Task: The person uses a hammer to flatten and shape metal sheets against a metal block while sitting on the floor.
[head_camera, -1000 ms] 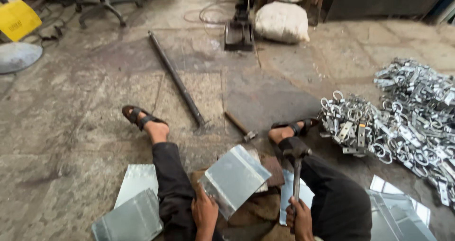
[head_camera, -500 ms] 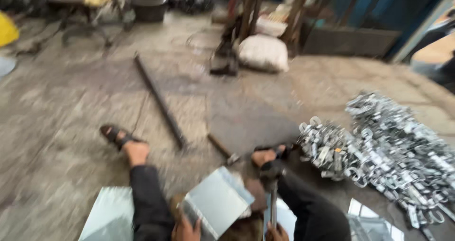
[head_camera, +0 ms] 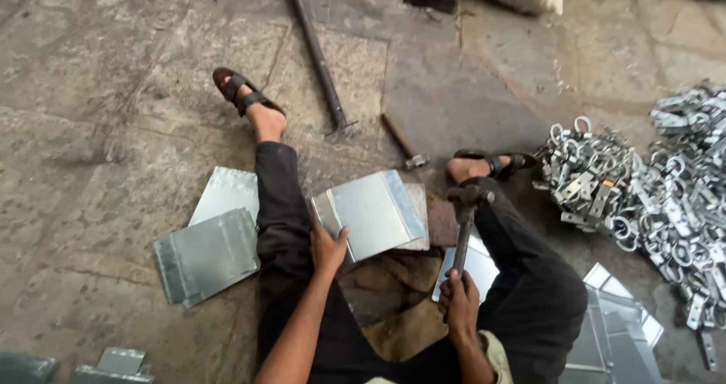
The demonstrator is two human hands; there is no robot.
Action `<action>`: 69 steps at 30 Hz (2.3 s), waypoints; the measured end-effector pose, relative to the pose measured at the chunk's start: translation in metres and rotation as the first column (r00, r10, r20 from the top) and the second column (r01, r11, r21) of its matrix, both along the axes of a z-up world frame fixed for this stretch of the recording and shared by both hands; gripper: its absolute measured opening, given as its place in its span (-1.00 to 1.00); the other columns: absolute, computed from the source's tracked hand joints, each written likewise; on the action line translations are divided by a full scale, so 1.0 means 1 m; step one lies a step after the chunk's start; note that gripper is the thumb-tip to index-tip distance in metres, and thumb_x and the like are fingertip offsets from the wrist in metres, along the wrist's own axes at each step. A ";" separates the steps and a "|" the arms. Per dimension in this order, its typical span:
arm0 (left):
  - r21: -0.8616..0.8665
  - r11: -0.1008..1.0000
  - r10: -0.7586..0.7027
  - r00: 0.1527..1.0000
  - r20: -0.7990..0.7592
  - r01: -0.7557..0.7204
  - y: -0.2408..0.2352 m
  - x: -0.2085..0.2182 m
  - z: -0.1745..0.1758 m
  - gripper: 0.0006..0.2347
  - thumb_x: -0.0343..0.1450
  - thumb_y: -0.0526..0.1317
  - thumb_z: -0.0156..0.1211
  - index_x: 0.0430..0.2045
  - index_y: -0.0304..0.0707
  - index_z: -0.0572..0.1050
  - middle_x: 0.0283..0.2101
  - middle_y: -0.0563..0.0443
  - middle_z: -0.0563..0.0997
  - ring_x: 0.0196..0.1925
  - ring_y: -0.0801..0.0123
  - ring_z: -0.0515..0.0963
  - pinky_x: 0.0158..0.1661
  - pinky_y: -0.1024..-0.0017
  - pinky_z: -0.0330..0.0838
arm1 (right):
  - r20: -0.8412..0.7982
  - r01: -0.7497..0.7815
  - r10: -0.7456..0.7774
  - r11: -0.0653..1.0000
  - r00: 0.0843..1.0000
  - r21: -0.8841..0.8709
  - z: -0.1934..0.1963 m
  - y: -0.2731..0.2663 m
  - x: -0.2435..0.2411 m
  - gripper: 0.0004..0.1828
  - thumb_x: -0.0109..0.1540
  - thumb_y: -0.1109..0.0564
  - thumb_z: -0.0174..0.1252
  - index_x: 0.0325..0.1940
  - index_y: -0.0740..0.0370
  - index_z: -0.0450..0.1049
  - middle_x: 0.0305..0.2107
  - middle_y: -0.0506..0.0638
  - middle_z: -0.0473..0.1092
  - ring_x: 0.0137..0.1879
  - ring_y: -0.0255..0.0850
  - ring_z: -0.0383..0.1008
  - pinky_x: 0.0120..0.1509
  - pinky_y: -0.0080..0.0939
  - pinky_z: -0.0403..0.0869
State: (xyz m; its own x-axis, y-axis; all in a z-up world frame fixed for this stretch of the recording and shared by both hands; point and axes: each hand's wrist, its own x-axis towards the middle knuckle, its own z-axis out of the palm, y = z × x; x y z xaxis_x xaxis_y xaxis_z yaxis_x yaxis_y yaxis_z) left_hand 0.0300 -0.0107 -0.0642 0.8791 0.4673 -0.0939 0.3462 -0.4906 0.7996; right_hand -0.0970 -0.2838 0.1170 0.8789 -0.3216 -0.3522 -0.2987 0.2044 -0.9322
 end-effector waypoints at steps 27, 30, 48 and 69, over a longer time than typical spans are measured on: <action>0.049 0.999 -0.012 0.974 0.227 0.000 0.017 0.036 0.026 -0.11 0.19 0.28 0.45 0.28 -0.43 0.33 0.26 -0.46 0.44 0.28 -0.23 0.44 0.18 0.07 0.38 | -0.232 -0.307 0.244 0.905 0.942 -0.294 -0.025 0.024 -0.011 -0.64 0.41 -0.08 0.01 -0.28 0.25 0.36 -0.65 -0.12 0.21 -0.63 -0.37 0.19 -0.61 -0.28 0.18; 0.077 0.996 0.013 0.960 0.280 -0.036 0.015 0.036 0.030 -0.08 0.19 0.31 0.47 0.23 -0.52 0.32 0.25 -0.50 0.44 0.27 -0.24 0.46 0.19 0.09 0.40 | -0.240 -0.306 0.256 0.929 0.937 -0.207 -0.030 0.024 -0.010 -0.64 0.42 -0.10 -0.01 -0.28 0.22 0.30 -0.64 -0.16 0.18 -0.65 -0.37 0.12 -0.63 -0.29 0.11; -0.027 0.998 0.064 0.994 0.090 -0.062 0.017 0.042 0.043 -0.05 0.12 0.42 0.40 0.16 -0.49 0.35 -0.10 -0.53 0.60 -0.06 -0.32 0.64 -0.12 0.01 0.56 | 0.116 -0.187 0.244 0.912 0.963 -0.366 -0.004 -0.029 -0.017 -0.61 0.51 -0.16 -0.04 -0.18 0.20 0.31 -0.47 -0.05 0.25 -0.46 -0.34 0.19 -0.43 -0.29 0.19; -0.072 0.997 0.020 0.997 -0.068 -0.025 0.017 0.073 0.028 -0.05 0.16 0.42 0.38 0.14 -0.57 0.35 0.02 -0.52 0.58 0.07 -0.22 0.64 -0.03 0.10 0.60 | 0.162 -0.171 0.247 0.911 0.956 -0.376 0.082 -0.009 -0.018 -0.56 0.49 -0.15 -0.10 -0.32 0.18 0.31 -0.65 -0.14 0.20 -0.62 -0.37 0.18 -0.60 -0.32 0.15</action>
State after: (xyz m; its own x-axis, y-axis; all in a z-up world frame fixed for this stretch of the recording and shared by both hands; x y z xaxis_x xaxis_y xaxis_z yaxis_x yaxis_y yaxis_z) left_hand 0.1025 0.0063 -0.0365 0.8588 0.4770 -0.1868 0.4108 -0.4235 0.8074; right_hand -0.1151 -0.2927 0.1988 0.9795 -0.1929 -0.0581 -0.0966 -0.1966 -0.9757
